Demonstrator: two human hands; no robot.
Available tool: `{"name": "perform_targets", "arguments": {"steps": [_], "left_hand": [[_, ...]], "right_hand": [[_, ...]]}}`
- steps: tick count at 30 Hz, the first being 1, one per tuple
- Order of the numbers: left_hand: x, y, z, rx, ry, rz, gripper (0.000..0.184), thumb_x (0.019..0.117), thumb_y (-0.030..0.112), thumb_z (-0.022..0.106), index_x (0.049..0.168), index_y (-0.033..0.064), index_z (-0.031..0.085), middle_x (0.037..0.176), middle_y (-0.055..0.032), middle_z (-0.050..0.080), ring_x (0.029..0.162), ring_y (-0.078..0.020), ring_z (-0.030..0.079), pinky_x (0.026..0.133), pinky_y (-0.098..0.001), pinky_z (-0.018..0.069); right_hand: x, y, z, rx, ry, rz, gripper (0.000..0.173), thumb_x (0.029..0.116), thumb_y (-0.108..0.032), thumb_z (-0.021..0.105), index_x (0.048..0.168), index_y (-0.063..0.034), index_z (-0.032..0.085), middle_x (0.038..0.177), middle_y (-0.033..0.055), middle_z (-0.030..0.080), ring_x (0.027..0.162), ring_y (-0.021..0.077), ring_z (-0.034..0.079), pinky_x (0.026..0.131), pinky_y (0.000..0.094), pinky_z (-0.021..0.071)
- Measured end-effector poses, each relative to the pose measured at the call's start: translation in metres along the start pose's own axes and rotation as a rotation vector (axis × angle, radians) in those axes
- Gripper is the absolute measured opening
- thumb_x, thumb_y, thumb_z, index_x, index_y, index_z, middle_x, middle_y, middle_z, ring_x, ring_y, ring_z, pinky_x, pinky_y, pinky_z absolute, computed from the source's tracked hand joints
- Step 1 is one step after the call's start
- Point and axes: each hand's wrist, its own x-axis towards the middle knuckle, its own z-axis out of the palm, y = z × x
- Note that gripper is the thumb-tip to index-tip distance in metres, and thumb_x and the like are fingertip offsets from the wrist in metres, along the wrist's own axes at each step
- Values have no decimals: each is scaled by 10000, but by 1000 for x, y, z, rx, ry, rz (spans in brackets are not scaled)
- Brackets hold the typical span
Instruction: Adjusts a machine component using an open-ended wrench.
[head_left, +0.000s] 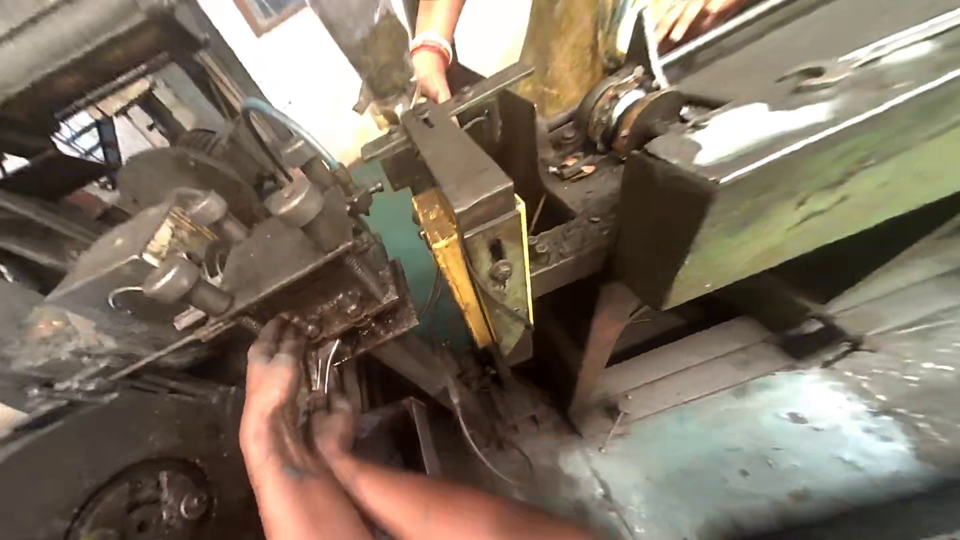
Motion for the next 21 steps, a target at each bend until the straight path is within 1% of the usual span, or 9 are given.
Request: {"name": "perform_targets", "arguments": {"steps": [1, 2, 3, 6, 10, 12, 15, 19, 21], "left_hand": [[-1, -3, 0, -10, 6, 3, 353, 1083, 122, 485, 1420, 20, 502, 1207, -114, 645, 967, -119, 646, 805, -299, 562], [-2, -6, -1, -7, -5, 14, 369, 1089, 130, 479, 1439, 13, 483, 1284, -130, 626, 1043, -137, 638, 868, -322, 551], [-1, -7, -2, 0, -13, 34, 368, 1089, 130, 477, 1436, 8, 483, 1314, -139, 611, 1079, -152, 623, 905, -345, 529], [11, -15, -8, 27, -56, 80, 344, 1093, 104, 453, 1410, -25, 490, 1302, -156, 598, 1103, -148, 616, 965, -344, 517], [9, -9, -3, 59, -48, 96, 314, 1080, 51, 448, 1382, -22, 497, 1204, -143, 611, 1027, -134, 615, 931, -330, 523], [7, -7, 1, 105, -27, 103, 352, 1054, 20, 469, 1404, -19, 473, 1205, -150, 617, 1037, -147, 608, 937, -341, 511], [13, -12, 2, 76, -23, 71, 478, 997, -65, 485, 1468, -26, 415, 1338, -206, 583, 1170, -208, 597, 1016, -376, 488], [17, -16, 2, 55, -34, 62, 511, 974, -105, 484, 1473, -21, 415, 1379, -210, 578, 1214, -229, 594, 1033, -392, 481], [16, -15, 3, 65, -45, 49, 522, 979, -100, 481, 1488, -9, 404, 1413, -207, 566, 1248, -236, 584, 1051, -403, 469]], "right_hand": [[4, -23, -29, 50, -279, 231, 402, 1101, -195, 471, 1393, 68, 560, 1323, 254, 636, 1239, 324, 610, 1084, 399, 446], [6, -32, -43, 70, -373, 354, 385, 1092, -178, 489, 1390, 52, 566, 1359, 247, 619, 1277, 330, 591, 1109, 442, 430], [1, -37, -58, 59, -418, 408, 351, 1085, -167, 494, 1348, 42, 597, 1323, 232, 636, 1236, 315, 612, 1075, 448, 455], [-3, -32, -98, -8, -517, 387, 310, 1102, -214, 466, 1210, 19, 639, 1049, 172, 651, 876, 232, 638, 808, 395, 530], [40, -21, -130, -225, -576, 224, 382, 1116, -293, 420, 1177, 21, 629, 940, 181, 626, 743, 267, 610, 695, 452, 526], [65, -32, -140, -294, -599, 205, 352, 1105, -283, 451, 1128, 20, 628, 849, 137, 595, 651, 224, 556, 611, 408, 495], [94, -62, -144, -417, -666, 255, 264, 1097, -258, 468, 988, -48, 586, 644, 6, 480, 459, 83, 388, 431, 241, 336], [103, -89, -136, -591, -669, 201, 227, 1095, -221, 476, 1023, -35, 584, 706, 25, 489, 493, 96, 398, 464, 253, 358], [78, -71, -127, -467, -592, 162, 301, 1095, -237, 480, 1112, 40, 597, 853, 141, 583, 665, 214, 552, 623, 400, 490]]}}
